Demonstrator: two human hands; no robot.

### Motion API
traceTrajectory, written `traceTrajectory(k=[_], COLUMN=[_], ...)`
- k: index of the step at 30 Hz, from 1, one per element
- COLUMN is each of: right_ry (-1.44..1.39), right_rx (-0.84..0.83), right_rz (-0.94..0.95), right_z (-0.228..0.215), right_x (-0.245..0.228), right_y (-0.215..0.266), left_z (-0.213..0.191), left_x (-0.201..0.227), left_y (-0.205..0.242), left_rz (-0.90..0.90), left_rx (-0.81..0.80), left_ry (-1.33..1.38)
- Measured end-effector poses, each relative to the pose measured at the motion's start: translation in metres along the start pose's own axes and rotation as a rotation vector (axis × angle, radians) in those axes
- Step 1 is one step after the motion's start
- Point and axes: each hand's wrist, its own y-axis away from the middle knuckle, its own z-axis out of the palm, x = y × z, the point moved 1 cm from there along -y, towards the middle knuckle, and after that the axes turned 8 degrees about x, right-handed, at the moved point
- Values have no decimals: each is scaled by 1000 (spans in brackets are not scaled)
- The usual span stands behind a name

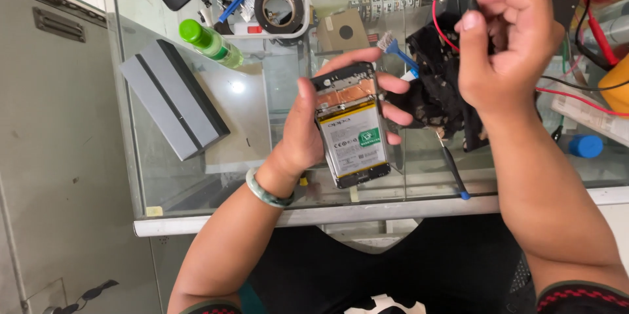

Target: The person is disassembling a smartphone, removing screws with a precision screwdriver, and testing the battery or motherboard using a digital multimeter.

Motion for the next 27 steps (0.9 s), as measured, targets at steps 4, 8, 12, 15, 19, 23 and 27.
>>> traceTrajectory(k=[4,8,12,15,19,23,27], right_ry=[28,30,-41,-38,-166,-108,-111], right_rx=[-30,-27,-9,9,-41,34,213], right_rz=[-92,-107,-223,-310,-267,-278,-296], right_z=[6,9,9,3,-5,-2,4], right_x=[-7,-7,-10,-19,-24,-15,-11], right_y=[-3,1,-8,-14,-16,-15,-22], left_z=[2,2,7,11,36,38,9], left_x=[1,-2,-5,-9,0,11,5], left_y=[-3,-6,-10,-14,-25,-45,-65], left_rz=[120,116,142,132,89,69,291], left_rx=[34,31,35,40,-33,-107,-146], left_ry=[-107,-130,-207,-186,-194,-156,-61])
